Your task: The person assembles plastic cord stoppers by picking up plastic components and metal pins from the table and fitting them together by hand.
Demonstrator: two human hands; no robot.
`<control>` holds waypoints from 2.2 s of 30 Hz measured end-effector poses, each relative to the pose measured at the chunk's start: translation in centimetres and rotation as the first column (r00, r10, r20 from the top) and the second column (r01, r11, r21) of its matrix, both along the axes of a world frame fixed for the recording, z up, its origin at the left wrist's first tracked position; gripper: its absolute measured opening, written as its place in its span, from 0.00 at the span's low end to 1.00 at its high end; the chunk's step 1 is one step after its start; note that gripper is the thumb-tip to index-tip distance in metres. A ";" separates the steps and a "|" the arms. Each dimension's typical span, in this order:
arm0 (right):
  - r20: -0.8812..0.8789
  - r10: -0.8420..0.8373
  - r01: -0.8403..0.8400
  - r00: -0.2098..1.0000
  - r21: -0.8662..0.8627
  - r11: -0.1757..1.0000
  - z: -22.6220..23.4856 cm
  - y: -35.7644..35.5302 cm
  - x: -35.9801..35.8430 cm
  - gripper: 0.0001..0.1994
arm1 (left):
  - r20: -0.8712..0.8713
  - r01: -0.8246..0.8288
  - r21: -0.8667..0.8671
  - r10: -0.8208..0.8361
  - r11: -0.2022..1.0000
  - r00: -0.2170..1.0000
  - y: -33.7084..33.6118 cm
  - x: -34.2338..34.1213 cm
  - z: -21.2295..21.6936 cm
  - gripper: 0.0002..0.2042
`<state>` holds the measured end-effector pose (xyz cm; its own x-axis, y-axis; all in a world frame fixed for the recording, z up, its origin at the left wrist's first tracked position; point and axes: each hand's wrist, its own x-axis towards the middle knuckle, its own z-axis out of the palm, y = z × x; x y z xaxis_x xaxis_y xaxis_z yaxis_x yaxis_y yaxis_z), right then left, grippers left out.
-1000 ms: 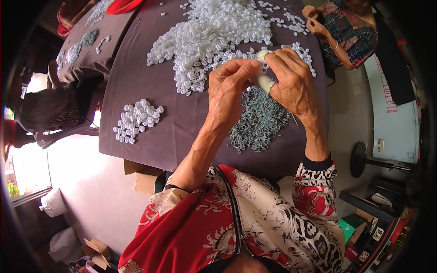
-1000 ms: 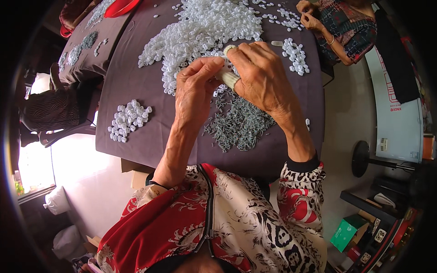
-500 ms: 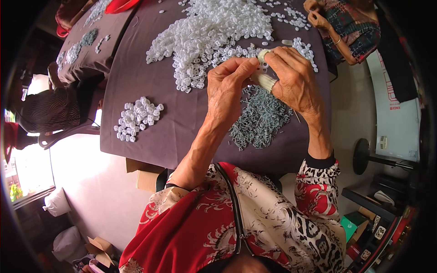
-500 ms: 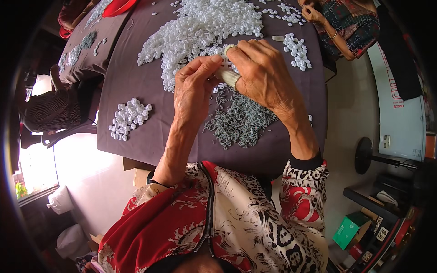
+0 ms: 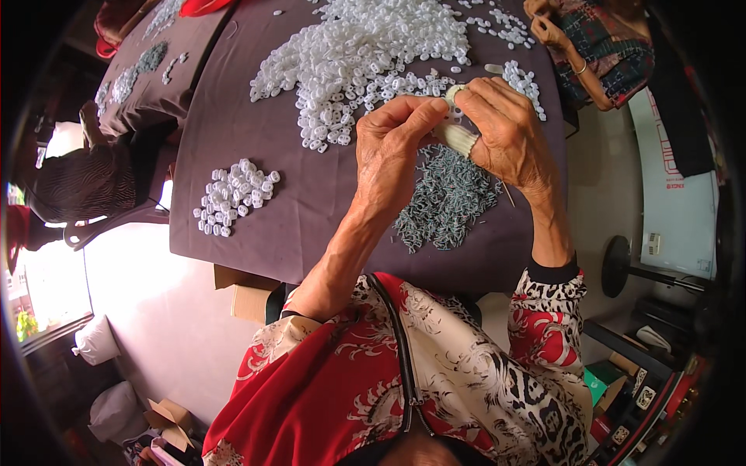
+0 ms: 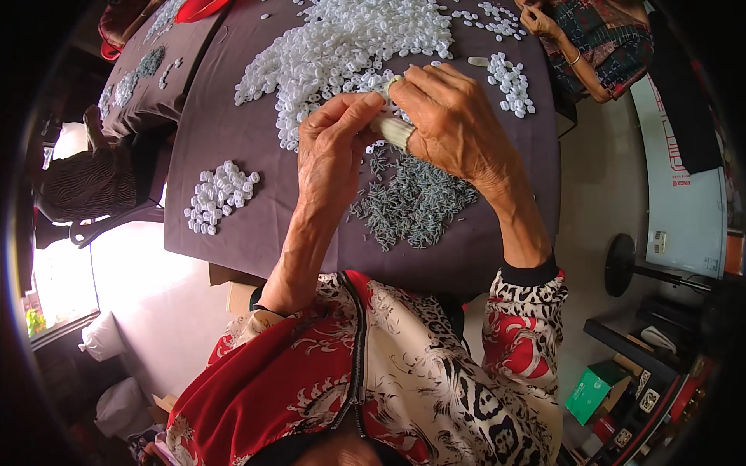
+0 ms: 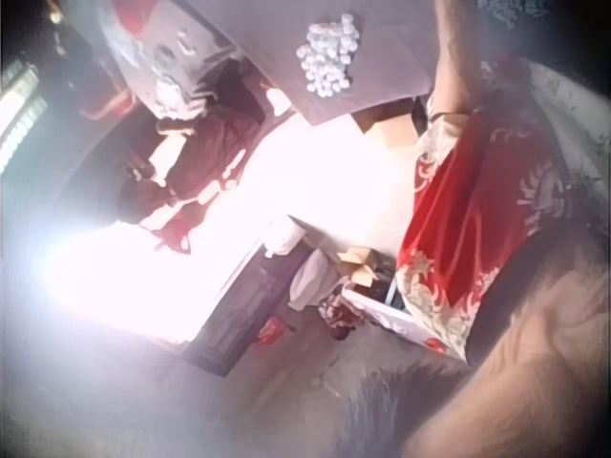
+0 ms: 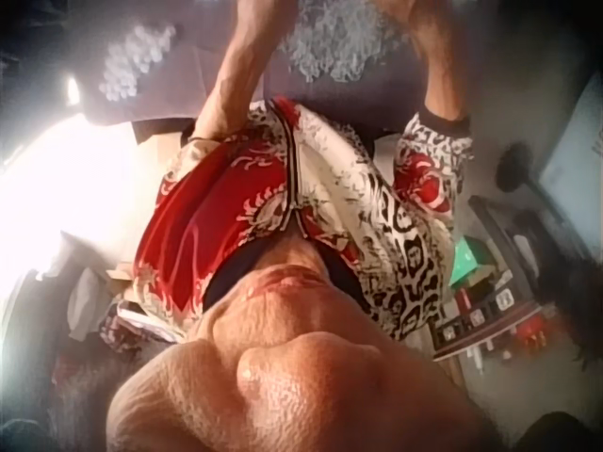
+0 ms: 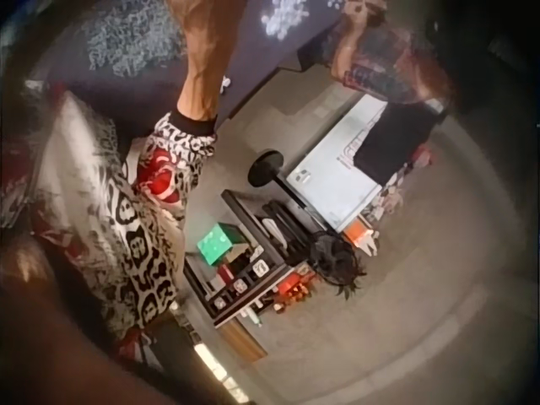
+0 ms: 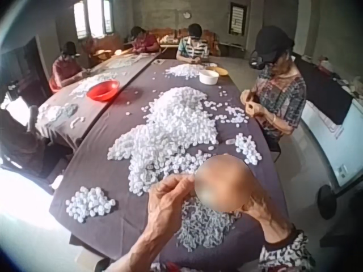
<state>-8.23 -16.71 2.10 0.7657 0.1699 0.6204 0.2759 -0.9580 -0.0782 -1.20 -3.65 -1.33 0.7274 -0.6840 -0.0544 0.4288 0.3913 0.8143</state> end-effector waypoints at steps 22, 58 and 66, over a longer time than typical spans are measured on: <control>-0.077 0.006 -0.008 0.997 -0.027 1.000 0.3 -0.6 -0.8 0.11 | -0.103 0.179 -0.050 -0.183 0.983 0.978 0.2 0.6 -1.0 0.11; -0.118 0.061 -0.062 0.991 -0.006 0.998 -0.6 -0.9 -0.8 0.09 | 0.027 0.218 0.032 -0.218 0.976 0.975 0.0 0.6 -1.3 0.07; -0.129 0.098 -0.101 0.987 -0.011 0.995 -1.3 -1.5 -0.8 0.08 | 0.008 0.228 0.074 -0.230 0.971 0.973 0.0 0.4 -1.4 0.08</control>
